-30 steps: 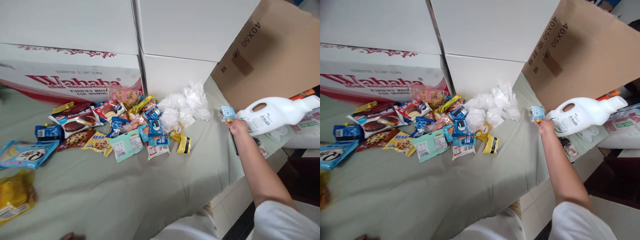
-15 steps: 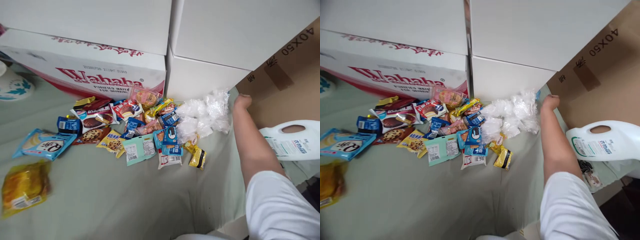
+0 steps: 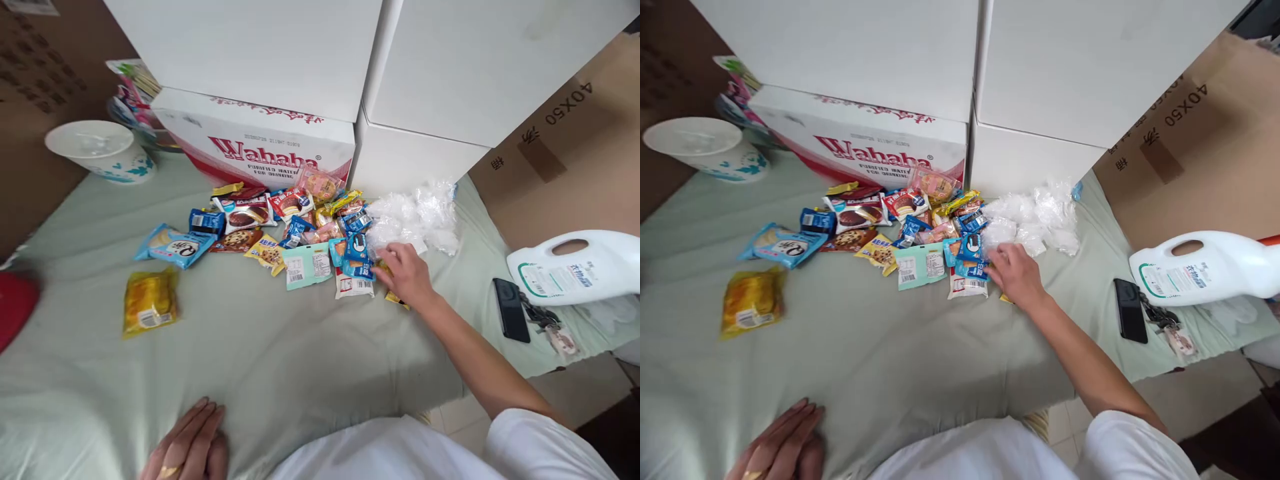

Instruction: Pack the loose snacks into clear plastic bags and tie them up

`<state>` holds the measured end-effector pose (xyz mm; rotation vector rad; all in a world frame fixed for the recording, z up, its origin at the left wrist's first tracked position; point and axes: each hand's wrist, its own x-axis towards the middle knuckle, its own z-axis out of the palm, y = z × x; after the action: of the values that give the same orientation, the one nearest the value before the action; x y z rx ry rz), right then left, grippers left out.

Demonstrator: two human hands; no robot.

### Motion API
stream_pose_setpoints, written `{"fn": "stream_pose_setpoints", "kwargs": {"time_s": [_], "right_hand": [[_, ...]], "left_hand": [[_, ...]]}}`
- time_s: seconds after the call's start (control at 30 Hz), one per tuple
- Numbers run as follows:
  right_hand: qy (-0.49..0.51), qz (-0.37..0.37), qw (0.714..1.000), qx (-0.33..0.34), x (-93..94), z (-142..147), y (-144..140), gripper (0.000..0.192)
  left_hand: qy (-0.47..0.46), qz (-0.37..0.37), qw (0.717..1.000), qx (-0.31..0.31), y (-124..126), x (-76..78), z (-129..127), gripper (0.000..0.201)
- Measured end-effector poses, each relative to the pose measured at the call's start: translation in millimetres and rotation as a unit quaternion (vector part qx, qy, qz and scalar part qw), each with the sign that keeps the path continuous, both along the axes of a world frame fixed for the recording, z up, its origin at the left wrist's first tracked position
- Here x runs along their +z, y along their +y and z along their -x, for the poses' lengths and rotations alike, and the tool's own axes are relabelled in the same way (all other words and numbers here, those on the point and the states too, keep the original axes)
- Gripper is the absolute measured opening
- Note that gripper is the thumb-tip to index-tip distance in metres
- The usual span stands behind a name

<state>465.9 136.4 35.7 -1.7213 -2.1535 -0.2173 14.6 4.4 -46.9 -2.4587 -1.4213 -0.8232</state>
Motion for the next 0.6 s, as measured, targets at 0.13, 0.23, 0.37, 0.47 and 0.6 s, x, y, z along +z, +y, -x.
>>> {"fn": "stream_pose_setpoints", "kwargs": {"time_s": [0.13,0.23,0.37,0.47,0.6], "right_hand": [[0.095,-0.032,0.995,-0.027,20.4,2.3,20.6,0.019],[0.349,-0.087,0.932,-0.053,54.1,-9.6,20.1,0.017],[0.646,-0.077,0.750,-0.116,72.8,-9.8,-1.3,0.041],[0.709,0.017,0.689,-0.151,52.4,20.0,-24.9,0.051],[0.726,0.142,0.653,-0.161,13.7,78.3,-54.6,0.055]], "left_hand": [[-0.023,0.003,1.000,-0.005,1.2,6.4,-1.5,0.021],[-0.117,0.082,0.990,0.005,1.9,15.9,-3.7,0.015],[-0.291,0.222,0.930,0.042,10.1,39.0,-33.3,0.016],[-0.418,0.384,0.823,-0.019,30.8,57.3,-79.9,0.024],[-0.548,0.512,0.655,-0.093,74.9,66.1,-144.1,0.055]]}}
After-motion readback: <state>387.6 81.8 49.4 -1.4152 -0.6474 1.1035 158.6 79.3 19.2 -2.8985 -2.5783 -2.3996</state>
